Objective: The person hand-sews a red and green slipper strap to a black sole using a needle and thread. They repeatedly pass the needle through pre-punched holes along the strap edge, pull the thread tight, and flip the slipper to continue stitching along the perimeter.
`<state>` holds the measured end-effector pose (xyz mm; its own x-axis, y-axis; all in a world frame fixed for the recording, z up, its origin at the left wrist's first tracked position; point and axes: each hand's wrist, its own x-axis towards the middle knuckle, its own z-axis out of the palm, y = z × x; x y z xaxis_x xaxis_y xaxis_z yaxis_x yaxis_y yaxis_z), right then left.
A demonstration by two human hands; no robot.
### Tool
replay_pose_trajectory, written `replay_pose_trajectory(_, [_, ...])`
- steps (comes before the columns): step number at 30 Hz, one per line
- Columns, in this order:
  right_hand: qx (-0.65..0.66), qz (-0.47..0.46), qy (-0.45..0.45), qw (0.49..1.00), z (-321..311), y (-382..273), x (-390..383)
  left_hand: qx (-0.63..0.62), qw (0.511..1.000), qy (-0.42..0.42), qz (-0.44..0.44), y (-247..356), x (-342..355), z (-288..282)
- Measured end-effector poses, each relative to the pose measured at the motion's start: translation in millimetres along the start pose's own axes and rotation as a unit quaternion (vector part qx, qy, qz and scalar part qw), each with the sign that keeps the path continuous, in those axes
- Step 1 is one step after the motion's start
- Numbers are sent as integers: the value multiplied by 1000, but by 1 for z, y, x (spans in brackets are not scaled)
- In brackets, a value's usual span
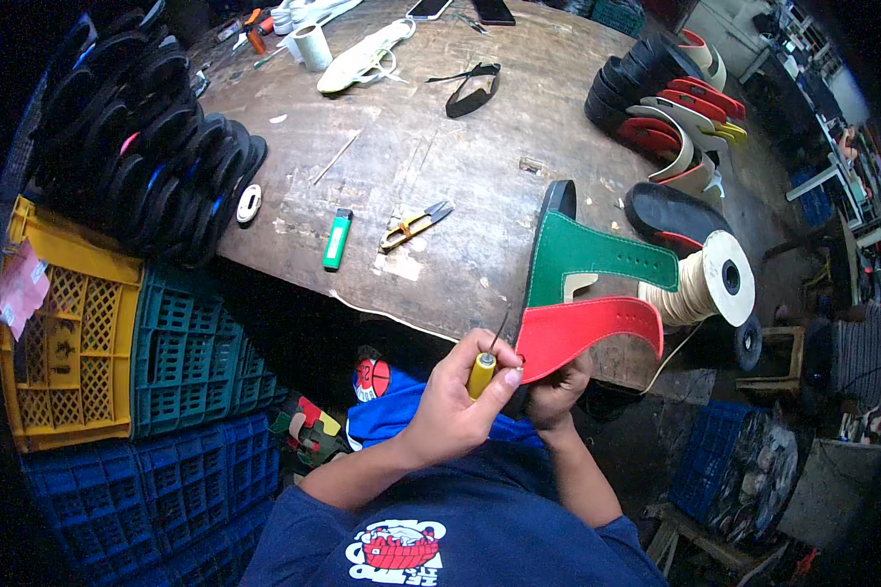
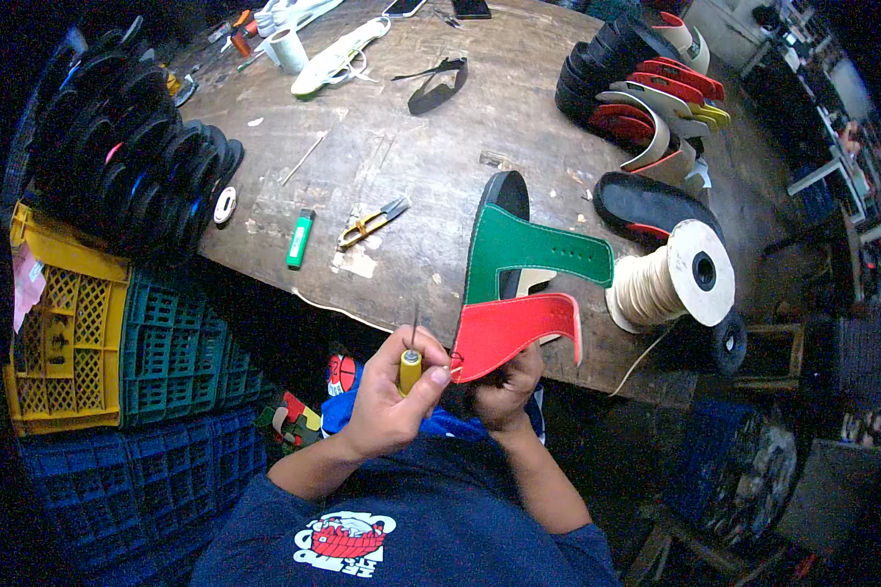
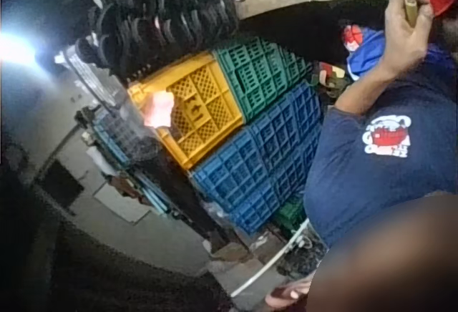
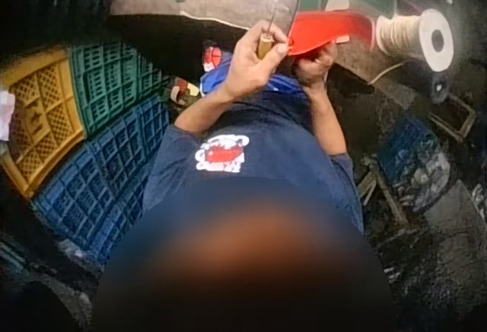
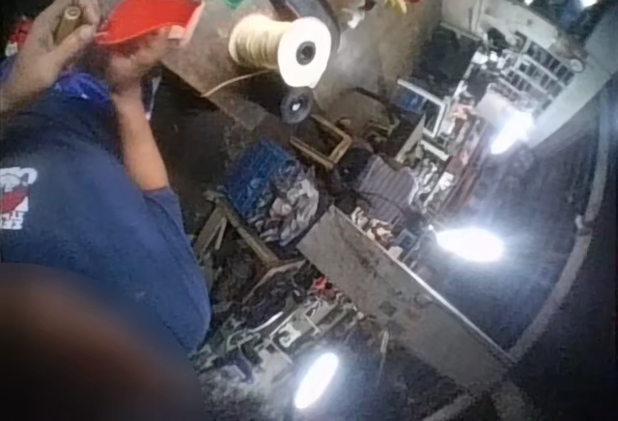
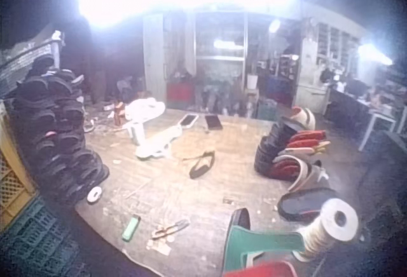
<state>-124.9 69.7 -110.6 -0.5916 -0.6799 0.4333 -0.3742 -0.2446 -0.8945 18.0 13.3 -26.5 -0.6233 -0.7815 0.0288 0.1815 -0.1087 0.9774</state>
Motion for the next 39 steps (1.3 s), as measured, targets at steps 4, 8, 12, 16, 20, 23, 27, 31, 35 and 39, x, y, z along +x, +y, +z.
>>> replay_pose_trajectory(4, [12,-1,1,1000,1,2,-3,93,995,41,-25,0,2,2])
replay_pose_trajectory(8, [17,9,1,1000,2,3,-4,95,992,48,-71,-1,1,3])
replay_pose_trajectory(12, [43,-12,-43,998,-1,1,-2,158,984,62,-55,-2,4,6])
replay_pose_trajectory(16, [37,29,-110,993,-8,-4,12,278,953,41,118,-5,13,-2])
replay_pose_trajectory(20, [109,151,-222,957,-17,-10,33,-137,989,37,-48,-8,3,-7])
replay_pose_trajectory(23, [149,204,-242,937,-23,-14,43,-399,897,26,-188,0,-2,-28])
replay_pose_trajectory(27, [145,225,-248,931,-26,-16,41,-559,818,37,-127,39,9,-91])
replay_pose_trajectory(31, [122,200,-173,957,-23,-14,35,-42,931,296,211,58,34,-118])
replay_pose_trajectory(35, [126,199,-97,967,-15,-8,29,342,924,100,141,14,27,-48])
replay_pose_trajectory(39, [93,209,-64,971,-16,-2,25,251,966,0,-55,-5,9,-6])
